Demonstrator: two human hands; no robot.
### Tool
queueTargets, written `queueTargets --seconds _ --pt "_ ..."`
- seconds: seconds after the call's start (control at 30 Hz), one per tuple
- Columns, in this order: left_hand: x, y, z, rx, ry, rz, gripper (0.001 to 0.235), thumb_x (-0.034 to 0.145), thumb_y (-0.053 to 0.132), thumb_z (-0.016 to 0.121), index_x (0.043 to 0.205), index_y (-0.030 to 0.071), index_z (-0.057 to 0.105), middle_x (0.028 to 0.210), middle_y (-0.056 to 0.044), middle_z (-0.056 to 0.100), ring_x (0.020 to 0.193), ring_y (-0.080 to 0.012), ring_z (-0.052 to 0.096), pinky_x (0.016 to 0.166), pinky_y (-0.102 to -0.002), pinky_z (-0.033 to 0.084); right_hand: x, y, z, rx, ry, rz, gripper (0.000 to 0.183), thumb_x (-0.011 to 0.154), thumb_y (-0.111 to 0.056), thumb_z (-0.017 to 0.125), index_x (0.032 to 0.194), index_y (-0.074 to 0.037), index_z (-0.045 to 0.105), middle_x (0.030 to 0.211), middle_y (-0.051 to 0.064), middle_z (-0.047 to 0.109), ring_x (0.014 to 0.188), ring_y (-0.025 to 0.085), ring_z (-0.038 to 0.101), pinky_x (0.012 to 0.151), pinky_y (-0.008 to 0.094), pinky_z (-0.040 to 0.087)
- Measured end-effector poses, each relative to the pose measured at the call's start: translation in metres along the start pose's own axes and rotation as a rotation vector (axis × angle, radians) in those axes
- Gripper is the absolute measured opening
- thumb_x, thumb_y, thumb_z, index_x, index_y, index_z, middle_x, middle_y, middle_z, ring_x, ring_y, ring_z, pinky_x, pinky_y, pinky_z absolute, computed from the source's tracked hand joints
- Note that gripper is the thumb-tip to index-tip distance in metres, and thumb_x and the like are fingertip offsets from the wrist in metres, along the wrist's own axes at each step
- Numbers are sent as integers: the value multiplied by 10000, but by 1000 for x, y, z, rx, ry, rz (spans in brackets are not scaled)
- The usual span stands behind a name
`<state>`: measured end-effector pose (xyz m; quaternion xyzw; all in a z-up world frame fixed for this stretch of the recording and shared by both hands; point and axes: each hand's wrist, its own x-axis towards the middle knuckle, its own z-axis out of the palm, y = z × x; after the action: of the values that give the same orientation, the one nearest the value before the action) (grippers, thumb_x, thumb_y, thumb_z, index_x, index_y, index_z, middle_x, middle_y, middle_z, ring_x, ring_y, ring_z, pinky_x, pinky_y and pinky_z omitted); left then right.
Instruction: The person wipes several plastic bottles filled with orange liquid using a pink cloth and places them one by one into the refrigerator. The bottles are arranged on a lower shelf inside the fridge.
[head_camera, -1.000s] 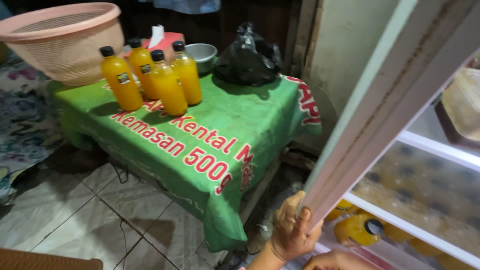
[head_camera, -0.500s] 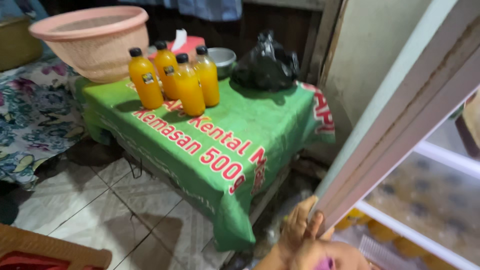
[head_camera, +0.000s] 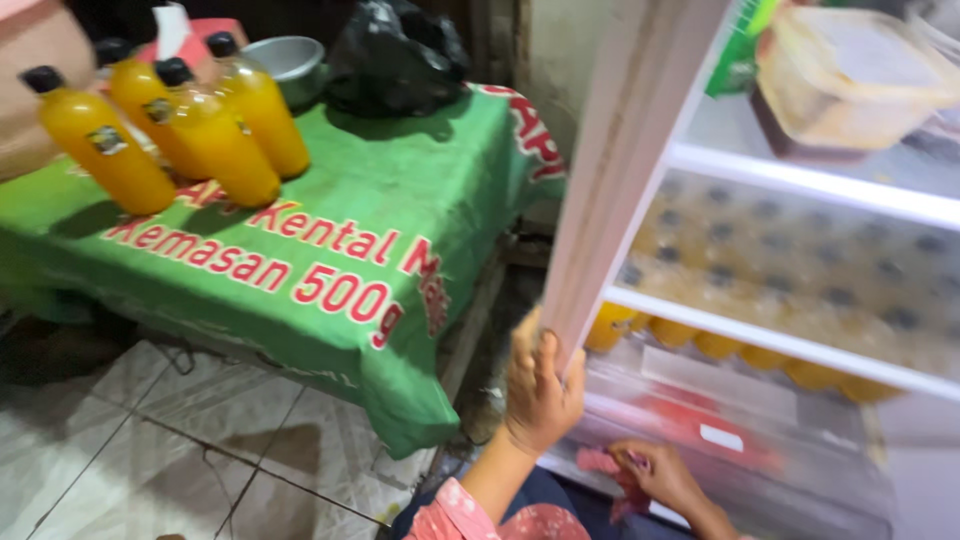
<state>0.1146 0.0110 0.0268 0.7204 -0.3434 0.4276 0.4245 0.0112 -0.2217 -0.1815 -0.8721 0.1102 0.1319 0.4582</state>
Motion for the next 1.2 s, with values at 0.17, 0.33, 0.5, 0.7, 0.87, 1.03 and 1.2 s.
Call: queueTargets --seconds 0.17,0.33,0.5,0.7,0.87,1.03,1.2 --pt "-1 4 -5 -26 -31 7 869 944 28 725 1588 127 150 1408 -366 452 1201 -527 555 992 -577 500 20 40 12 82 80 -176 243 881 -241 734 1031 -66 811 953 34 835 894 119 748 842 292 574" --pt "-3 -3 -4 -70 -51 6 866 957 41 741 1593 139 162 1423 -353 452 1203 -517 545 1003 -582 489 14 37 18 483 184 -4 280 924 -215 704 1135 -44 769 1020 45 782 881 131 664 784 306 549" --pt "-43 16 -23 34 1 50 753 895 232 786 1496 93 355 1408 -360 434 1209 -533 531 1028 -594 465 -4 -27 28 1086 423 -209 316 1027 -247 603 1247 -25 647 1125 65 683 1032 147 644 901 305 533" --pt "-131 42 -23 -282 -428 -56 741 813 351 815 1410 60 485 1395 -301 429 1267 -504 475 1077 -565 388 -46 -105 61 1720 312 -196 434 991 -393 541 1242 -41 581 1157 151 698 1057 265 699 938 441 578" --pt "-187 29 4 -645 -597 -518 524 919 88 673 1421 38 529 1329 -186 624 1253 -311 618 1081 -390 480 -113 -102 65 1960 -327 -789 530 1166 -319 485 1556 16 354 1438 257 546 1131 407 636 944 495 528" --pt "-236 52 25 -996 -623 -799 354 1007 78 600 1346 -3 539 1274 -130 668 1195 -203 647 1032 -326 506 -178 -57 78 1253 239 -297 764 993 -296 654 1615 -62 275 1573 88 447 1432 189 450 1148 360 393" --pt "-269 91 38 -1102 -873 -791 267 978 68 627 1232 3 578 1197 -104 695 1077 -177 659 926 -314 533 -230 -6 105 1202 458 -119 764 952 -204 689 1599 -79 302 1543 86 475 1413 186 466 1146 364 395"
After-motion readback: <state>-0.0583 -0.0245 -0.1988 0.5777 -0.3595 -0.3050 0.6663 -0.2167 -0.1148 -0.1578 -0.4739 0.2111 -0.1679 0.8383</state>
